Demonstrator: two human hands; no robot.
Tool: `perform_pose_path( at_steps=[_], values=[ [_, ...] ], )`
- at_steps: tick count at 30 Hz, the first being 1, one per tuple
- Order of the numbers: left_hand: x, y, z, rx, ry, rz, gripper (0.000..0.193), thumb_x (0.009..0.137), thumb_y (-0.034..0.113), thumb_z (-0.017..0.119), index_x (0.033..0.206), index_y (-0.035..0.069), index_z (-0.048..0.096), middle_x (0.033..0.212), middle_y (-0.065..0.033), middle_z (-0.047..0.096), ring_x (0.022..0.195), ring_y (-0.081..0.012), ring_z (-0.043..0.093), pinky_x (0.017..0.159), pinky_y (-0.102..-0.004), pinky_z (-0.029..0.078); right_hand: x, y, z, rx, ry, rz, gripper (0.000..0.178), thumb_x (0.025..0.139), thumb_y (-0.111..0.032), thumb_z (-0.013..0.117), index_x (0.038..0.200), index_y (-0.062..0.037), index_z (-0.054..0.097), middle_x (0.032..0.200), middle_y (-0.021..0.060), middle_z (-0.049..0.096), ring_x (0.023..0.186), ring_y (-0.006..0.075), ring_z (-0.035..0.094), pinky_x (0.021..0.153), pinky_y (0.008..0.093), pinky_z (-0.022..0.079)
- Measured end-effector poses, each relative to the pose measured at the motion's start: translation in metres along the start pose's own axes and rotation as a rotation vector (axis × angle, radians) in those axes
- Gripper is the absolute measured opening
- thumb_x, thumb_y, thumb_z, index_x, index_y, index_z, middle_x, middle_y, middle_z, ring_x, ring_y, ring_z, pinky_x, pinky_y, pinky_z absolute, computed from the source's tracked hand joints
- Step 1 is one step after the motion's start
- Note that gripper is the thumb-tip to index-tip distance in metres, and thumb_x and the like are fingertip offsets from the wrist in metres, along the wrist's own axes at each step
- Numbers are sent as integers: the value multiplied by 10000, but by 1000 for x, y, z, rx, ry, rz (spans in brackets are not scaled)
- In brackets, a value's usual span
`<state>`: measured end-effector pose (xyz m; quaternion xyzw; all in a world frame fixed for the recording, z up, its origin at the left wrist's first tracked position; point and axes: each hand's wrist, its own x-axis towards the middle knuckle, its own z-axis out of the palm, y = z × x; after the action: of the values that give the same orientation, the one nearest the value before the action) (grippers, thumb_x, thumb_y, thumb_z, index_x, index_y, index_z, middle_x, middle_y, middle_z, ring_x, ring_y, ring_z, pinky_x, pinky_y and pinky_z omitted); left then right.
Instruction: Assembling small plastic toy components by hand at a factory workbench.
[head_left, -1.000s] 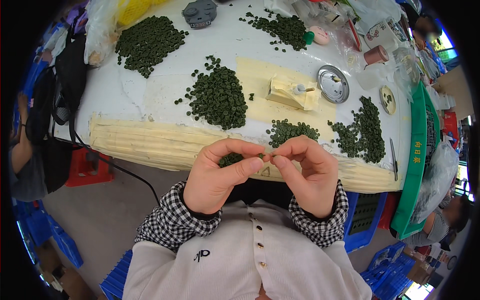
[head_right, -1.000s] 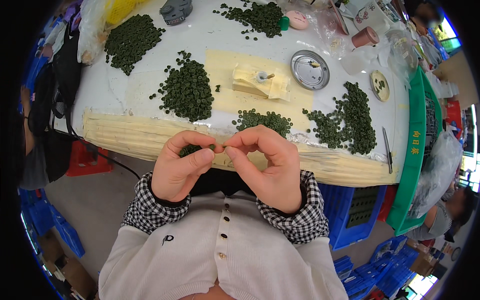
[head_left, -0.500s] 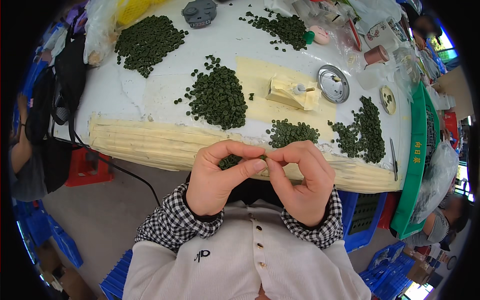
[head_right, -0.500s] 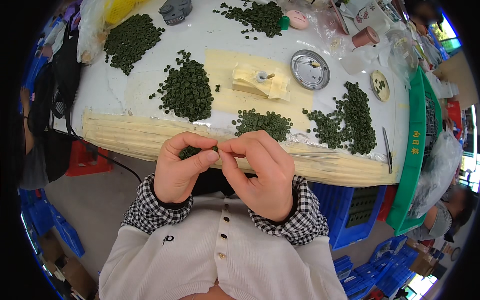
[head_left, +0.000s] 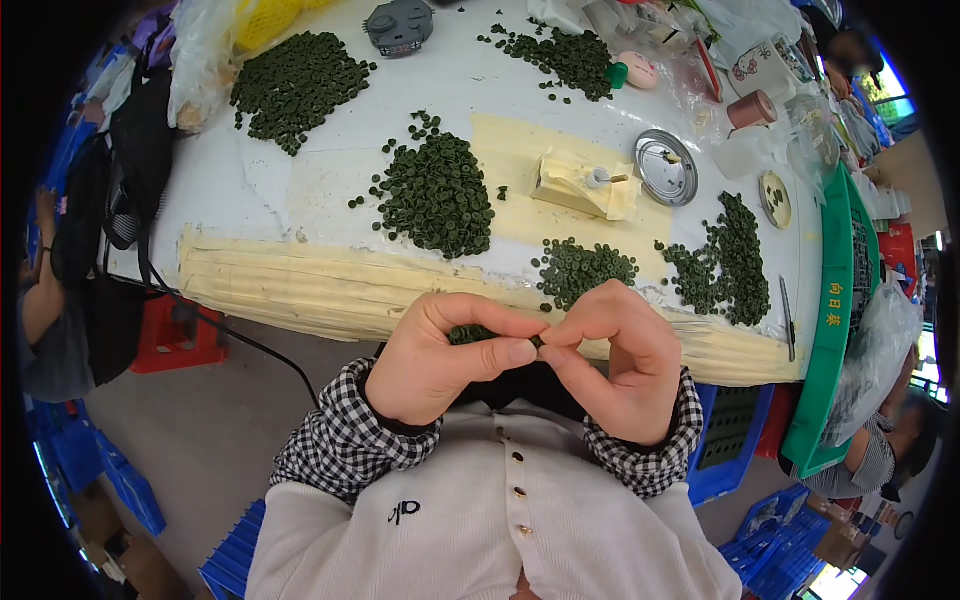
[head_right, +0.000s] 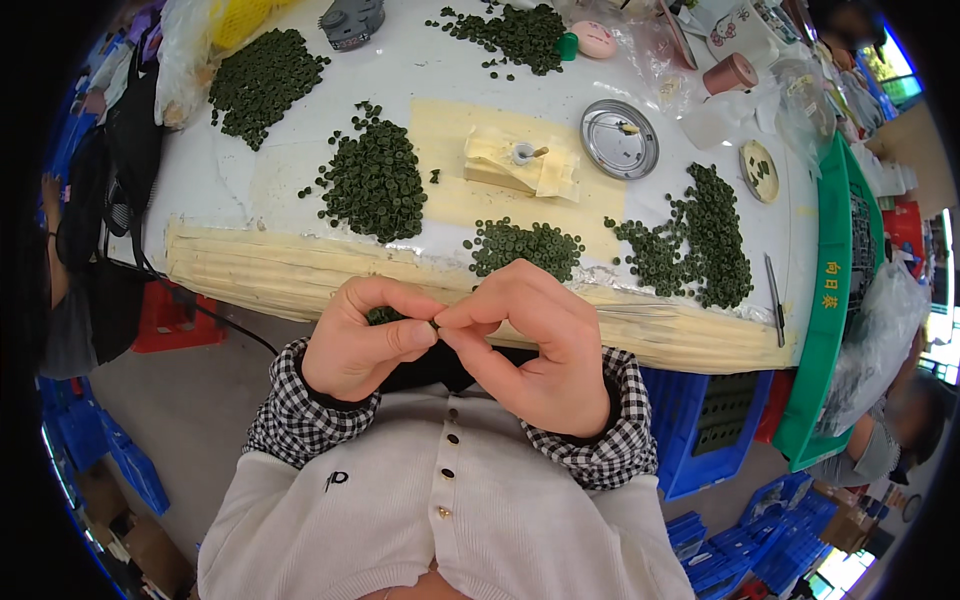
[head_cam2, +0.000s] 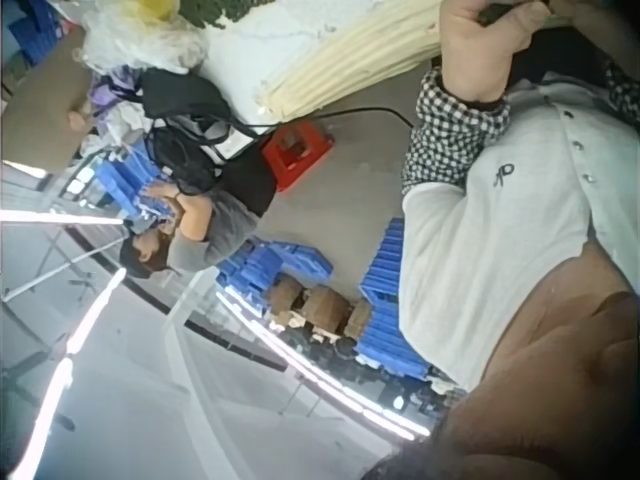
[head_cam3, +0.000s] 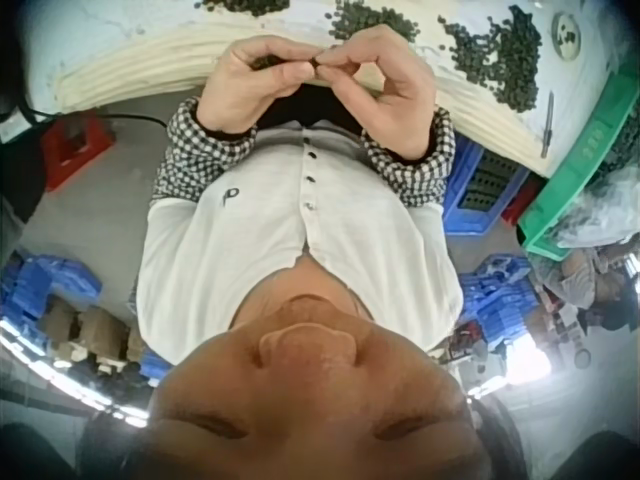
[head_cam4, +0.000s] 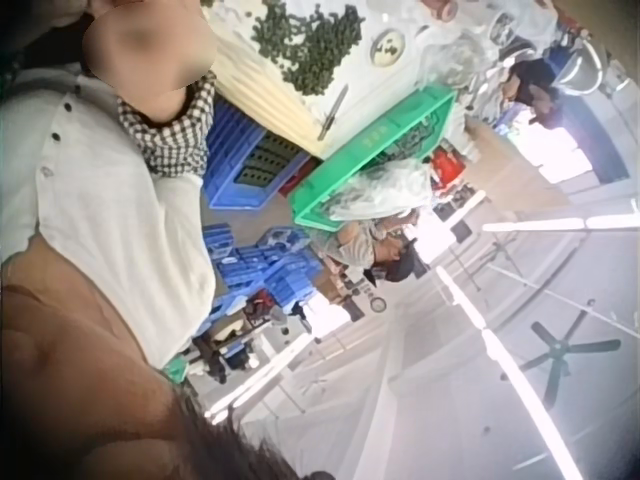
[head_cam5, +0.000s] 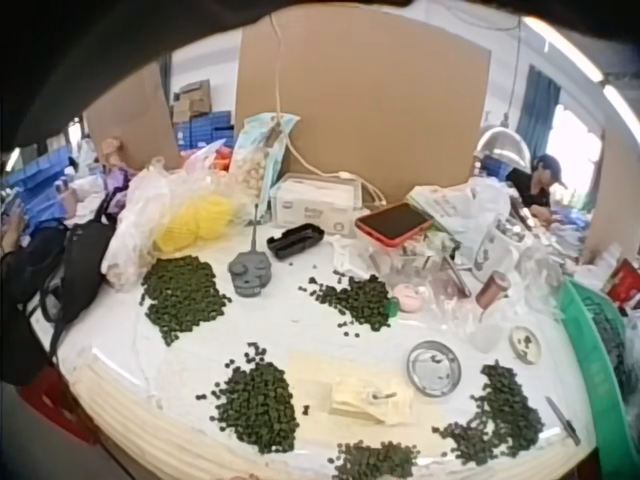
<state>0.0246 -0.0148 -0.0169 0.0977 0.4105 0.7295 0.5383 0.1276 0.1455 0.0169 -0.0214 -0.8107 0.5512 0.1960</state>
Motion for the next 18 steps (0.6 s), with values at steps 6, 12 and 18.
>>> perform_pose_path(
  at_steps=[6, 12, 18],
  values=[
    [3, -1, 4, -92, -52, -8, 185, 816, 12, 660, 996, -14, 628, 852, -39, 629, 732, -72, 556, 656, -191, 454, 0, 1, 0, -7, -45, -38, 151, 722, 40, 690, 858, -19, 664, 782, 64, 565, 694, 165, 550, 575, 253, 444],
    [3, -4, -2, -136, -112, -83, 139, 838, 25, 639, 969, -18, 620, 779, -20, 587, 647, -54, 483, 560, -183, 392, 0, 6, 1, 88, -51, -18, 147, 718, 11, 713, 855, -23, 671, 771, 59, 558, 692, 163, 539, 587, 254, 435],
    [4, -1, 1, -169, -101, -111, 134, 884, 84, 598, 970, -17, 622, 715, 13, 542, 573, -33, 400, 485, -180, 301, -2, 13, 7, -104, 80, -138, 221, 657, -58, 780, 852, -27, 680, 750, 51, 548, 657, 163, 532, 558, 254, 432]
  ],
)
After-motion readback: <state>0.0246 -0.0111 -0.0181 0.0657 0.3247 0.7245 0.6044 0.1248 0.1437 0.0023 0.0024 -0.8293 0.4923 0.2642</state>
